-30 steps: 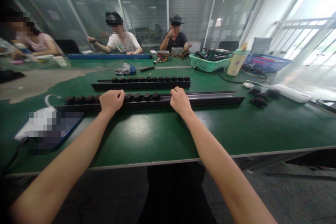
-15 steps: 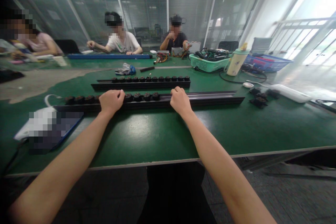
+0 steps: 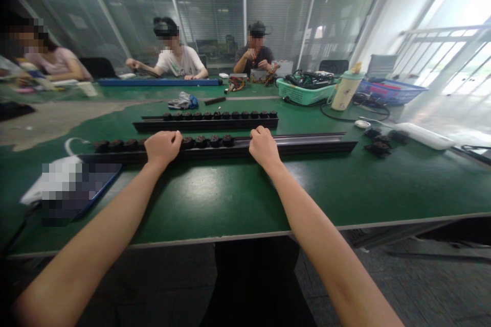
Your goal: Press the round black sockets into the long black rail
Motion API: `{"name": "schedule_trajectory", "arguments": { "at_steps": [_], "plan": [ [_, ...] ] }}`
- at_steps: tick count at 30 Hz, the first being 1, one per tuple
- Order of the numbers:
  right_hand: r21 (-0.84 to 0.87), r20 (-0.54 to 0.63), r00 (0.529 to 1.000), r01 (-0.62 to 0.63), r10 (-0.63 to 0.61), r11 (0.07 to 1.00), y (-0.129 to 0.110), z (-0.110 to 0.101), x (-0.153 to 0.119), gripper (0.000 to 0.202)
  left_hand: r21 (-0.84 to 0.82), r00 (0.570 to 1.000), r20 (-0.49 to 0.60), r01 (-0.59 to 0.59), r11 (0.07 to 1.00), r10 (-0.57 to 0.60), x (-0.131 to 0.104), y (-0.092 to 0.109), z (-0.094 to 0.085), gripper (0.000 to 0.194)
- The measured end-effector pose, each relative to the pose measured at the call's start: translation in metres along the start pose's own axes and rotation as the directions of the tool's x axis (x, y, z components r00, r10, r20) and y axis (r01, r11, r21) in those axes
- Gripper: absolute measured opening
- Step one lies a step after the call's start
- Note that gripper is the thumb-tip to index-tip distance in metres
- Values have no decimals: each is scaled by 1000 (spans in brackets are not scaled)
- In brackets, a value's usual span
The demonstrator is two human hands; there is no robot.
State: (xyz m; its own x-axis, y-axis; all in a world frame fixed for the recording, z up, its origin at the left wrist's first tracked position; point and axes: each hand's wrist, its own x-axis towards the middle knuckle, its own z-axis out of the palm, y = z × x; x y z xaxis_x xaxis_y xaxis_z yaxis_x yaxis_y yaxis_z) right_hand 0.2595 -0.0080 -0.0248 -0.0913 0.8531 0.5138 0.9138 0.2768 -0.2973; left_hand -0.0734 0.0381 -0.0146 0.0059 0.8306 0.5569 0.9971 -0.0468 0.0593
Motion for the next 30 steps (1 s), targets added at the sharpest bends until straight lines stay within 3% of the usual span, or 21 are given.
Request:
{"name": "schedule_trajectory", "arguments": {
  "at_steps": [30],
  "plan": [
    [-1,-4,998,-57,57,998,0,-6,0,31,6,1000,-7,-11,1000,11,-1,0,-1,58]
  ]
}}
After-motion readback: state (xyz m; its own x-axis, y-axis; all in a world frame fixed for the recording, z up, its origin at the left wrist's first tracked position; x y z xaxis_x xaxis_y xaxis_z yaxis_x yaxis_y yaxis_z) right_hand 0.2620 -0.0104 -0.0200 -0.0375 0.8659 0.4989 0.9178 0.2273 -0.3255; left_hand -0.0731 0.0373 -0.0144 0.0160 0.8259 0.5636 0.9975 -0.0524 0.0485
